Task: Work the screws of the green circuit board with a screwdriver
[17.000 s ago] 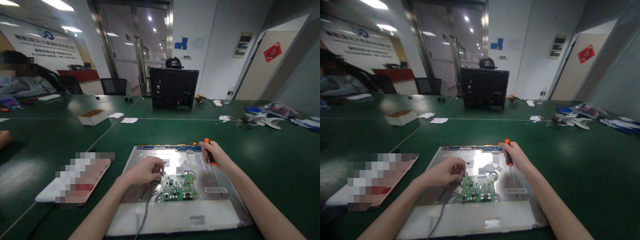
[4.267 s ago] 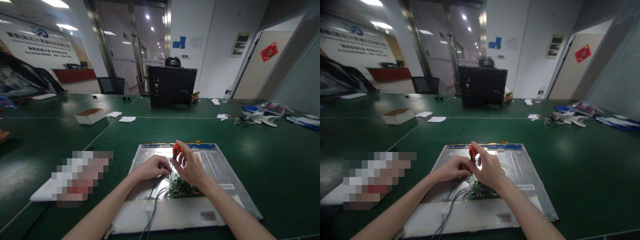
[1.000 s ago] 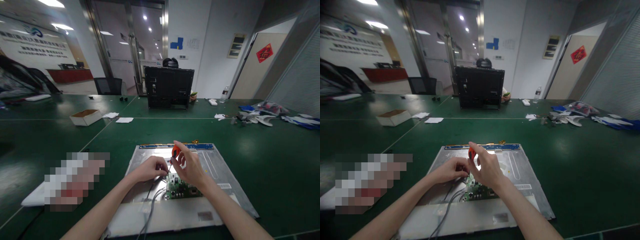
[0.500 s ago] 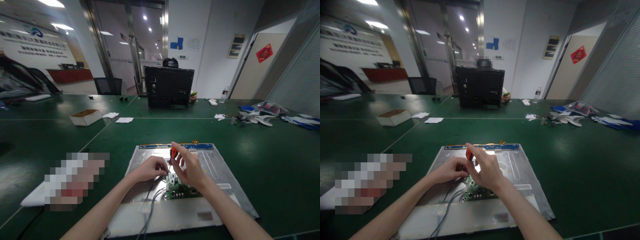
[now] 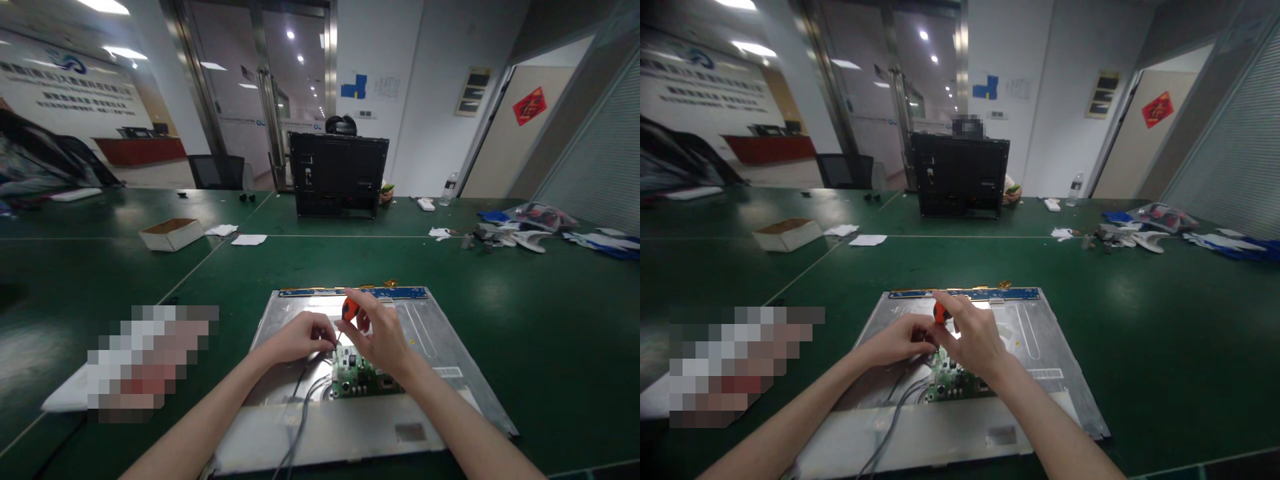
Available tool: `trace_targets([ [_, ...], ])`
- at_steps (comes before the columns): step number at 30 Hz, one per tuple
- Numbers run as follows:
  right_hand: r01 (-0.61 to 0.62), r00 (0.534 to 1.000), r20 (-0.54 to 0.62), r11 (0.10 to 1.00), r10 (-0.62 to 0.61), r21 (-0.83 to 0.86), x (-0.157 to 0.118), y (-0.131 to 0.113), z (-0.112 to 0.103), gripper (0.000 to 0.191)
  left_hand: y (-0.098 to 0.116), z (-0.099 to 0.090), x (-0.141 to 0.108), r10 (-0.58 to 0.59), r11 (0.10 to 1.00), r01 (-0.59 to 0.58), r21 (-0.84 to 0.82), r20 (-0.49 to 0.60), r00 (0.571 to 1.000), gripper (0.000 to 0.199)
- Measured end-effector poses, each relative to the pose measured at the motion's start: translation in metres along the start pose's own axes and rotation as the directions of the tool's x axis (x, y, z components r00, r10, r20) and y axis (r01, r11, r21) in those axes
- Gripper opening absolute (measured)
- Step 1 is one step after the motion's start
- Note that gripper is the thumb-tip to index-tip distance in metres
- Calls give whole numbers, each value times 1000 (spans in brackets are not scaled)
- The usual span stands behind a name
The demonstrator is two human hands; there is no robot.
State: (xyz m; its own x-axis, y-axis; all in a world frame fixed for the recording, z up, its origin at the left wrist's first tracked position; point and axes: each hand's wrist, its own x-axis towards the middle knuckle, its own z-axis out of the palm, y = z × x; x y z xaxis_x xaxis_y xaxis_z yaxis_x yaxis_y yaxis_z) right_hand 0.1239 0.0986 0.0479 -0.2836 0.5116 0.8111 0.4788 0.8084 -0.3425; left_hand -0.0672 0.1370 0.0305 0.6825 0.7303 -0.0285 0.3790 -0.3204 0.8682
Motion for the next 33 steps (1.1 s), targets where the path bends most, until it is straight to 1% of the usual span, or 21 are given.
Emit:
trace_targets([
  [8,-27,999,45,998,24,60,1,-4,-4,60,4,1,-1,-11,1000,11,-17,-19,1000,3],
  [18,-23,1000,-20,1000,23,9,0,-1,1,53,2,0,-1,7,1000,-7,-7,-11,1000,5],
  [22,-16,1000,-3,1000,16,0,-1,0,1,54,3,0,-1,3,1000,-3,14,-8,1000,6],
  [27,-12,999,36,999,10,52,0,-3,-3,61,4,0,-1,4,1000,-3,20,-13,1000,6],
  [33,-22,1000,20,999,21,34,-1,-3,-1,60,2,0,-1,-3,1000,4,20,-5,1000,4],
])
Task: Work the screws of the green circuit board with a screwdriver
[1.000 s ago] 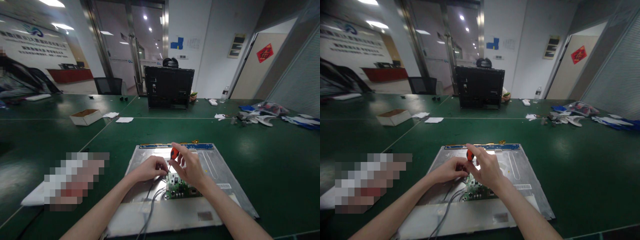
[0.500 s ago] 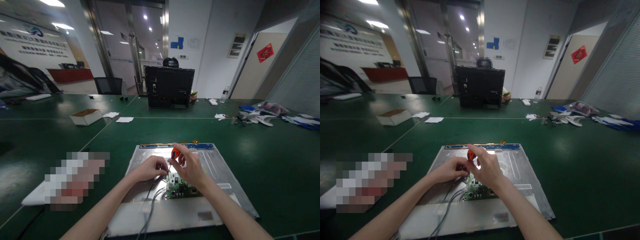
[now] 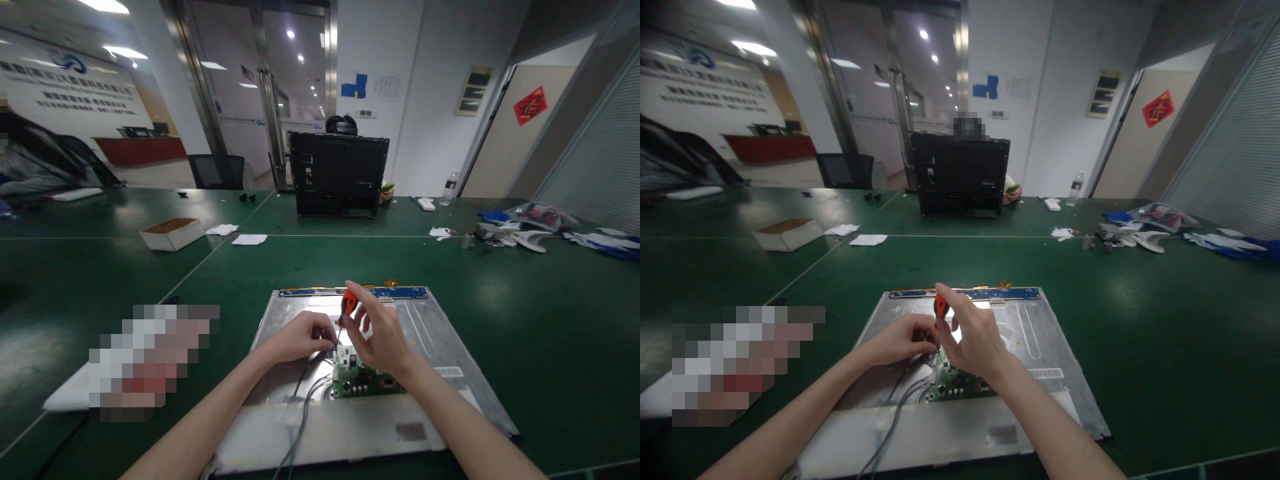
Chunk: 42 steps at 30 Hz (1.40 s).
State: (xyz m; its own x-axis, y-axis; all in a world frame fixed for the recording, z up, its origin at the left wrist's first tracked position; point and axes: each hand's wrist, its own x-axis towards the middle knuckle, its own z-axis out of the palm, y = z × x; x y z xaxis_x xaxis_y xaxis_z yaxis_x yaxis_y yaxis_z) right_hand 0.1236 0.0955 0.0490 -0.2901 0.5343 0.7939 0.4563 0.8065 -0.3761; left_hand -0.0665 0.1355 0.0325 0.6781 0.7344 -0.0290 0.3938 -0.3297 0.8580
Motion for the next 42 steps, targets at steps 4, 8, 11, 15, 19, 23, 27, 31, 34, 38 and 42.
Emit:
trace_targets([
  [4,3,999,-40,1000,-4,-31,-1,3,3,57,-1,0,0,5,1000,-5,27,-6,1000,5],
  [8,-1,999,-45,999,-1,-50,-1,5,4,53,-3,0,0,5,999,-5,37,-2,1000,7],
  [11,-8,999,-32,999,6,-39,-1,5,4,54,-3,0,1,8,1000,-8,26,-1,1000,7],
  [15,-8,1000,-24,1000,8,12,-1,2,2,58,0,0,0,15,1000,-15,19,-11,1000,6],
  [19,-17,1000,-6,998,17,62,-1,0,1,61,3,0,-1,10,1000,-10,11,-11,1000,4],
  [23,-24,1000,-11,998,25,58,-1,0,1,59,3,0,-1,2,1000,-2,-4,-12,1000,3],
  [27,-3,999,-50,1000,3,-3,0,1,3,54,0,0,0,7,1000,-7,21,0,1000,6],
  [31,12,997,-72,999,-15,-46,0,2,3,52,-2,0,1,18,999,-18,31,-8,1000,6],
  [34,15,997,-76,999,-18,-42,1,2,3,51,-2,0,1,29,999,-29,18,-13,999,6],
  [38,15,999,-51,1000,-14,2,1,1,2,54,-2,0,1,18,1000,-18,15,-3,1000,6],
  [42,-9,1000,-13,999,9,36,0,0,0,57,-1,0,1,4,1000,-4,19,-4,1000,4],
])
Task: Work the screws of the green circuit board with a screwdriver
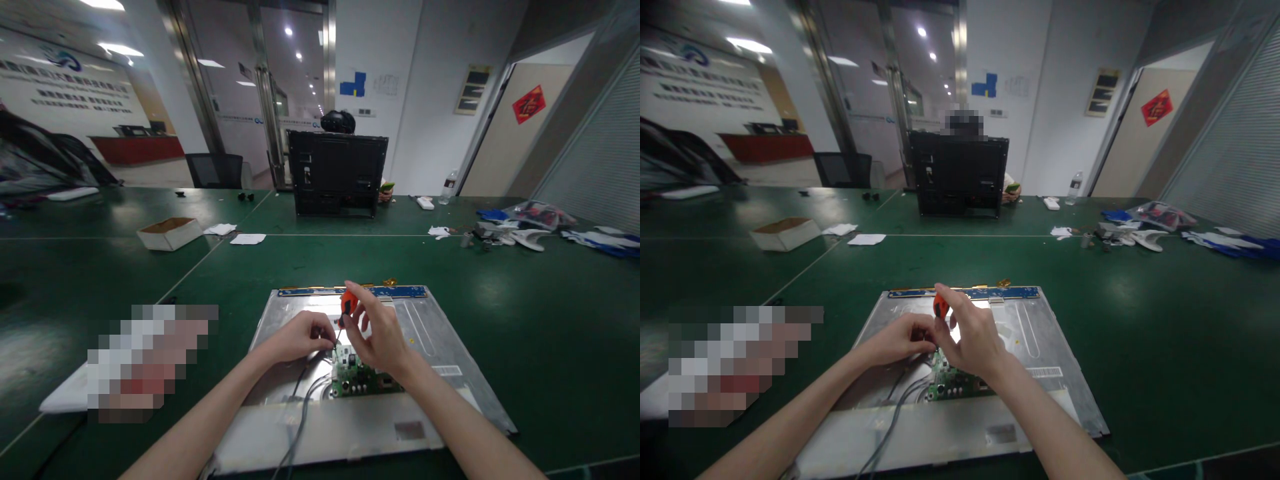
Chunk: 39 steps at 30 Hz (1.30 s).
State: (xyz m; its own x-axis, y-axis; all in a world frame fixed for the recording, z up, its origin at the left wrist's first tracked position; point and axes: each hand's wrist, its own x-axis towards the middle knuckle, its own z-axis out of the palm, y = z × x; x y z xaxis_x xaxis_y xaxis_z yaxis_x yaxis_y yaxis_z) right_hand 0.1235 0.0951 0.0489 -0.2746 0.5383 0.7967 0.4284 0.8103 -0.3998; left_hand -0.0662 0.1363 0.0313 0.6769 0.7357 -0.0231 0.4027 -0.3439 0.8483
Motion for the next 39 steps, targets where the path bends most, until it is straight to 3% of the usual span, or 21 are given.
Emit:
trace_targets([
  [17,6,999,-46,996,-10,-94,1,2,2,49,-5,0,0,21,999,-21,30,6,1000,7],
  [29,3,1000,28,1000,-3,-22,1,-2,-2,62,-6,0,1,12,1000,-13,24,10,1000,7],
  [39,31,999,-36,998,-33,-62,2,0,2,51,-3,0,0,12,1000,-13,29,12,1000,7],
])
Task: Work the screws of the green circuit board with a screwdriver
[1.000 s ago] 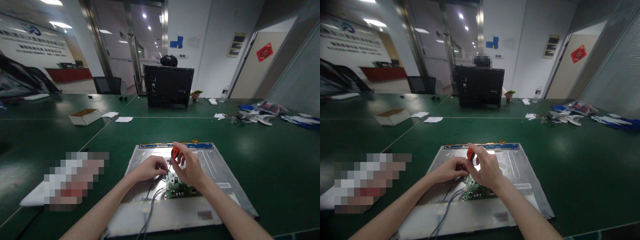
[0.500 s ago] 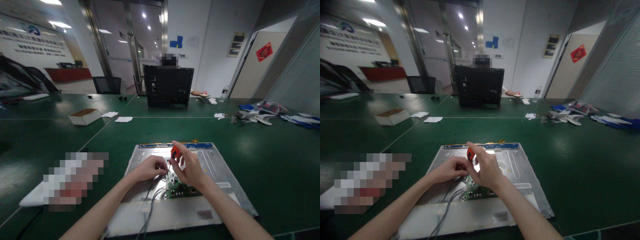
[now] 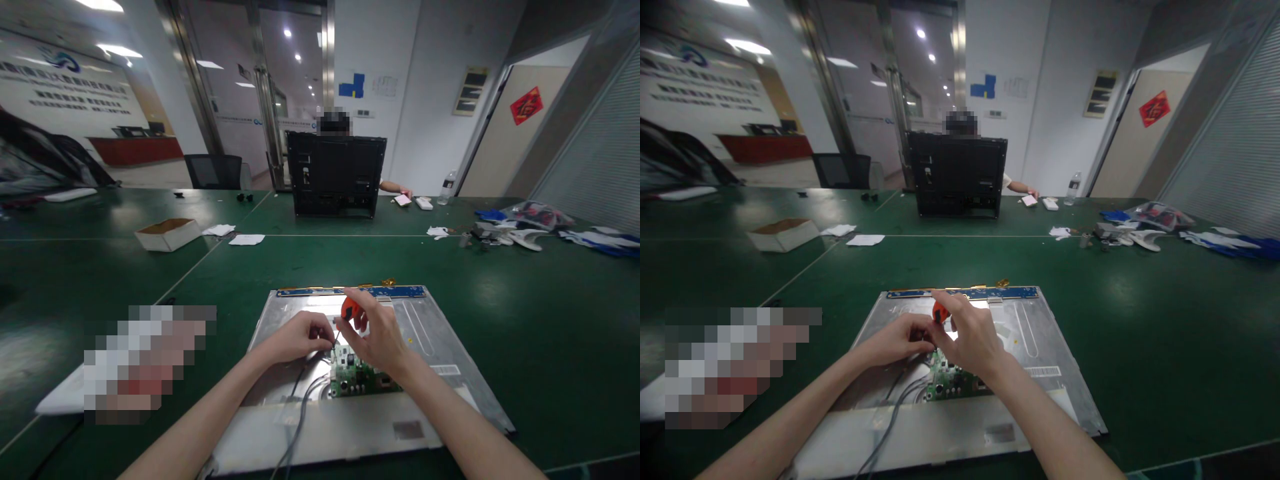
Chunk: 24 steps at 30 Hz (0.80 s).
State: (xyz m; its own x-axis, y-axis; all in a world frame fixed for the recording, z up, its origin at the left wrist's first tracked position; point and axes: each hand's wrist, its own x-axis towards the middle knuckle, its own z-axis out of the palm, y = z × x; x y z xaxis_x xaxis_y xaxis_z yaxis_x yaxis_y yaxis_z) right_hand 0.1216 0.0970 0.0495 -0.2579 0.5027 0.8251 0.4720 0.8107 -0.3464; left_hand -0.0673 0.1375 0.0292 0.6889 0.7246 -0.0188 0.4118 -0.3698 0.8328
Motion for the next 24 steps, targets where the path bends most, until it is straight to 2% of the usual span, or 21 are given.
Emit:
trace_targets([
  [4,-7,1000,18,1000,7,-14,0,0,0,47,-3,1,1,-5,1000,5,-18,6,1000,7],
  [13,-19,998,65,999,17,35,1,-3,-4,63,2,1,1,2,998,-2,-56,-3,1000,5],
  [24,-12,1000,23,1000,12,0,-1,2,1,50,0,0,0,5,999,-5,-37,-15,1000,6],
])
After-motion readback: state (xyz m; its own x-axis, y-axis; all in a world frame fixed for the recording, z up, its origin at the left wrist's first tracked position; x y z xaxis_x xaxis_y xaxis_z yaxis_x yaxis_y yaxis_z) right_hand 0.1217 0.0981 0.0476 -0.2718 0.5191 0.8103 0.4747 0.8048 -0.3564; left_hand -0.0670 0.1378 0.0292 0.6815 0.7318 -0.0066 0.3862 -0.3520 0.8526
